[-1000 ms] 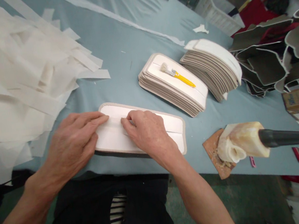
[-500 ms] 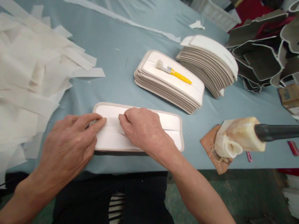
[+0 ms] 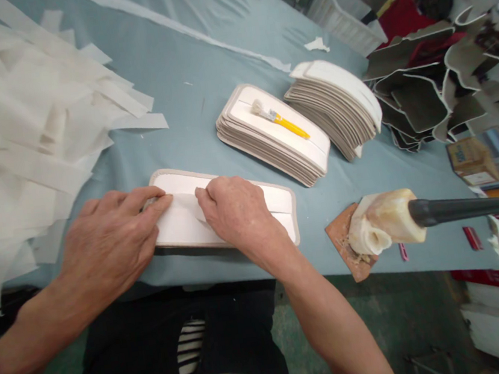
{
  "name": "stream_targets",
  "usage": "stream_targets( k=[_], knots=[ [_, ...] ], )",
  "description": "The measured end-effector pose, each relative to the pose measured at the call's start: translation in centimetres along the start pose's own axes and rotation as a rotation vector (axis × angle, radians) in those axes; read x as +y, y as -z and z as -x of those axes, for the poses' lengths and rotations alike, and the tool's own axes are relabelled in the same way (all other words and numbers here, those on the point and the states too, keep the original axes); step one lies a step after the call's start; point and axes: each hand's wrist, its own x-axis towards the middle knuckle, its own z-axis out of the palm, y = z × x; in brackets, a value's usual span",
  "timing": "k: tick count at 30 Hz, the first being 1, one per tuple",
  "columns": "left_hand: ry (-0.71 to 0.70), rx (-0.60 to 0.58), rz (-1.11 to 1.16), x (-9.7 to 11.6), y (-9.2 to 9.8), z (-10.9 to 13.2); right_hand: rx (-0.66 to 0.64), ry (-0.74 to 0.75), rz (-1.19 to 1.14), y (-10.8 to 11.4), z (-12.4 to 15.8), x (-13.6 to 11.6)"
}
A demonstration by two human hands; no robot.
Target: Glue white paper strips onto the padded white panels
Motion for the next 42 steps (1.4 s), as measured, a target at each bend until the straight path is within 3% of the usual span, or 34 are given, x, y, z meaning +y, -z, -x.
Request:
stream_targets(
  k=[5,15,28,42],
  knots=[
    [0.006,-0.023,0.023,0.1,0.0,0.0,0.015,-0.033,-0.051,0.0,0.4,1.2],
    [0.02,-0.002,0.014,-0.2,-0.4,0.2,0.095,-0.1,-0.128,-1.6,1.6,6.3],
    [-0.016,0.062,-0.111,-0.5,-0.8,0.2,0.119,-0.202,-0.17,-2.2,1.9,8.3],
    [-0.022,0.058,-0.091,-1.1,-1.4,0.3,0.218,-0.163,-0.406,-3.7,2.9,12.0]
  ],
)
